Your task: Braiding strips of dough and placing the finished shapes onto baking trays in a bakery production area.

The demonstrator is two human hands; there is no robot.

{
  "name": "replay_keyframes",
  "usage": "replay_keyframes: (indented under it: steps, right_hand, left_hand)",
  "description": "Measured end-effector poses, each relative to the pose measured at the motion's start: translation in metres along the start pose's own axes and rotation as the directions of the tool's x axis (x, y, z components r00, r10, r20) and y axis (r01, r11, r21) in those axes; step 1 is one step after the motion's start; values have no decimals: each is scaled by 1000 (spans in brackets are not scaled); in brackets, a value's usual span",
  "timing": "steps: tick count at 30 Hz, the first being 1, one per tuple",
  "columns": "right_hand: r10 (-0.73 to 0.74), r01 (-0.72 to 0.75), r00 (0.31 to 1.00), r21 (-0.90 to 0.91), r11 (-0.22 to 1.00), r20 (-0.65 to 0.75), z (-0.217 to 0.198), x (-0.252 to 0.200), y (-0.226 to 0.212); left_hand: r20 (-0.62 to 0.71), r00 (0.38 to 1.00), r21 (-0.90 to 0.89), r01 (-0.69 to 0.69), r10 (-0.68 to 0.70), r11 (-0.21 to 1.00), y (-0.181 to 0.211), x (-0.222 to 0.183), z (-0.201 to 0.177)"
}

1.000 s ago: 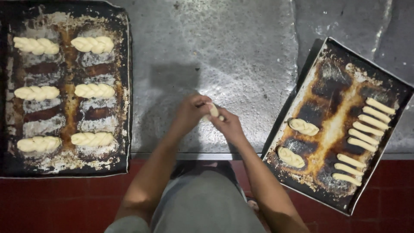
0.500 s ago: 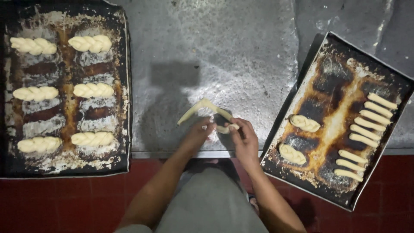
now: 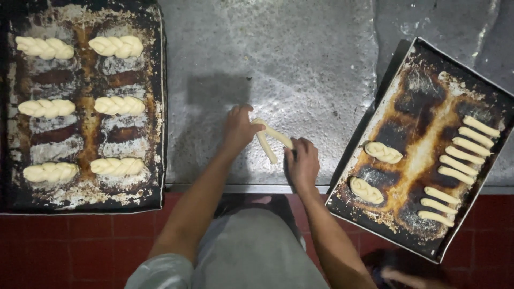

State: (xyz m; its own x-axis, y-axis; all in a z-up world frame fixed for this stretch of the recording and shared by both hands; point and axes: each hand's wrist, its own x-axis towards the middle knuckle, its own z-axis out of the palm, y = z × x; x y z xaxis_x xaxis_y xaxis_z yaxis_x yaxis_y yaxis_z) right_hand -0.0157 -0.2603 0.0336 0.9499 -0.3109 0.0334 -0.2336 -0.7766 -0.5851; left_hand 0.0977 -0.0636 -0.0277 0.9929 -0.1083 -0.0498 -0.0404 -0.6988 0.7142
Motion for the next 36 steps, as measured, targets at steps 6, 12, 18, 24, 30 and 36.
replay_keyframes:
  steps: [6,12,18,24,30,36]
  right_hand:
    - [-322,311,946,-204,928,-22,10,-19,44]
    - [36,-32,999,98,995,-36,-32,-42,-42]
    - [-269,289,951,-131,948,148,27,-29,9]
    - [-37,-79,945,339,938,324,-1,-35,-31]
    - [-112,97,983,108,989,143,14,-8,-16]
    - [-113,126,919,-9,992,378,7,1,-6]
  left_hand:
    - [61,943,134,317,-327,939,20,2,-10]
    - [32,978,176,196,-205,965,-15,-100,-37]
    - [-117,991,-53,64,-69,997,43,-98,-47]
    - [395,786,-671,600,-476,435,54,-91,-30]
    - [6,965,-381,244,-261,892,31,-104,-23]
    - [193,865,-357,502,-463,788,50,-96,-67]
